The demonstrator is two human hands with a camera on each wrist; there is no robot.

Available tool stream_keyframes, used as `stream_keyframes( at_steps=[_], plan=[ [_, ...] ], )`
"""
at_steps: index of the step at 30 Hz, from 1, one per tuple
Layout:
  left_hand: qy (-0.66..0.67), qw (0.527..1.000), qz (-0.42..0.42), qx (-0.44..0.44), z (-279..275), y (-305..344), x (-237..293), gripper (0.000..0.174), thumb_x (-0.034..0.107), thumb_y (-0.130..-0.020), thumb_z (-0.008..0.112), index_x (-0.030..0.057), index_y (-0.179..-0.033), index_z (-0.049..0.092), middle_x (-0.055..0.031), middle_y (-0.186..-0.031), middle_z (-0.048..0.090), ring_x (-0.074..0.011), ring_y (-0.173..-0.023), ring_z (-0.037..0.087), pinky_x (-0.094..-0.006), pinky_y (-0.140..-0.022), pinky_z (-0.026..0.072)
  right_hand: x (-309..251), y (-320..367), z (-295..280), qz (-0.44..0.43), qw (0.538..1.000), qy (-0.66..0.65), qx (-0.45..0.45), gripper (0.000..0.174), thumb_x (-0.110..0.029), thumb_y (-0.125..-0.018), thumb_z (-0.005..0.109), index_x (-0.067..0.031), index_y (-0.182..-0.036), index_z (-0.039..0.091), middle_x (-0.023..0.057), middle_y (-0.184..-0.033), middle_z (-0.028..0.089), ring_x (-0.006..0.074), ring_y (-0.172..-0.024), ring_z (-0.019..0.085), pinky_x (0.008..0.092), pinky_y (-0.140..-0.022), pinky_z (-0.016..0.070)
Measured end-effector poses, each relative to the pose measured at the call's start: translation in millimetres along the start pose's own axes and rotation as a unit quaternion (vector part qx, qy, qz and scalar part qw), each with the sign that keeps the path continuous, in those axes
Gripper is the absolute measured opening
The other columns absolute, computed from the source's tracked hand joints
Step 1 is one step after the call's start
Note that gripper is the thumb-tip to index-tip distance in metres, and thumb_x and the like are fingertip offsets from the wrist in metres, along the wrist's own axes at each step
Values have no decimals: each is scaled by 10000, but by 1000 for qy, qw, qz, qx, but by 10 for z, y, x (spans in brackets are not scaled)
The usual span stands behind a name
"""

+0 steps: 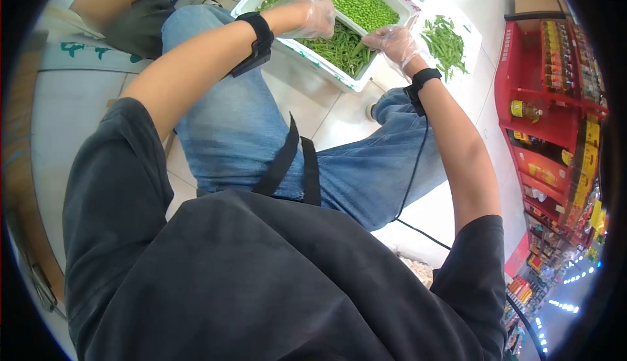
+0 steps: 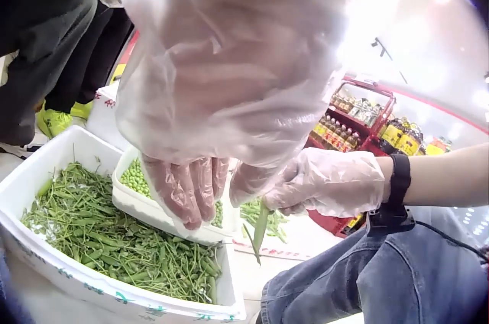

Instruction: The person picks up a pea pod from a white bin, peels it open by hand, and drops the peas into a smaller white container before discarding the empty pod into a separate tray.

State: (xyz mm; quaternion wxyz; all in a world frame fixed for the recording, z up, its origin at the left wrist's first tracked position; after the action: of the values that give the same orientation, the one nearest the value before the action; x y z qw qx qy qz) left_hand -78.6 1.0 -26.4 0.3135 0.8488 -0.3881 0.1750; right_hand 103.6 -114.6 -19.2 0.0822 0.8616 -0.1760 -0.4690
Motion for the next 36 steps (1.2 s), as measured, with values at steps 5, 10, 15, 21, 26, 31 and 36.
stream_keyframes(
  at_steps=[5, 10, 15, 21, 26, 31, 36],
  plan=[
    [139, 990, 12, -20, -76, 275, -15, 246, 102, -789, 718, -41, -989, 711, -98, -785, 702, -161, -688, 679, -305, -625, 561, -77, 109, 31, 29, 1000, -1, -9, 229, -175, -819, 861, 15, -904, 764, 92, -797, 745, 143, -715, 683, 301, -672, 547],
    [183, 983, 15, 15, -252, 688, 302, 259, 108, -808, 729, -55, -1008, 708, -106, -810, 705, -160, -718, 681, -292, -653, 565, -144, 234, -62, 5, 1000, -16, -1, 213, -187, -827, 840, -2, -909, 773, 83, -816, 744, 151, -733, 684, 296, -679, 549],
    [162, 987, 4, 2, -344, 811, 513, 326, 136, -833, 737, -61, -1091, 705, -116, -880, 735, -159, -745, 696, -287, -673, 578, -299, 356, -176, 16, 997, -80, -5, 246, -208, -803, 838, -11, -942, 786, 97, -851, 751, 163, -779, 701, 288, -703, 563],
    [150, 989, 9, -15, -336, 716, 546, 316, 143, -849, 728, -68, -1083, 700, -118, -873, 739, -156, -731, 704, -286, -654, 582, -446, 442, -233, 3, 998, -60, -19, 346, -282, -849, 822, -2, -1046, 780, 115, -955, 771, 197, -831, 716, 300, -779, 577],
    [135, 990, 47, 8, -302, 602, 430, 323, 148, -838, 765, -62, -1076, 706, -109, -857, 733, -151, -714, 700, -289, -661, 582, -481, 499, -110, -23, 993, -102, -46, 276, -201, -837, 813, 19, -1000, 780, 144, -934, 762, 213, -830, 707, 320, -770, 574],
    [122, 992, 30, -28, -97, 589, 363, 382, 210, -837, 812, -56, -1095, 717, -99, -862, 733, -138, -773, 694, -290, -705, 575, -486, 472, 149, 0, 977, -185, -105, 211, -158, -832, 809, 24, -933, 782, 110, -832, 736, 182, -755, 678, 305, -704, 552],
    [119, 987, 81, -67, -176, 454, 598, 377, 252, -870, 795, -27, -1117, 735, -74, -933, 756, -123, -822, 702, -270, -756, 569, -450, 367, 165, 9, 972, -212, -104, 205, -174, -863, 820, 17, -912, 763, 107, -839, 730, 175, -781, 684, 298, -699, 555]
  ],
)
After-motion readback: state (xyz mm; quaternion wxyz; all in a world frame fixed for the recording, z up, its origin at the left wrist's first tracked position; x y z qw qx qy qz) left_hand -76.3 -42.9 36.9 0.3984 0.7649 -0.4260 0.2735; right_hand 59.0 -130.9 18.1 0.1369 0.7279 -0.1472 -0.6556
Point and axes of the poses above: each hand's wrist, its own y-axis away from the middle knuckle, its own z-axis out of the palm, x = y × z, the point moved 6 cm from there along -y, towards the middle knuckle
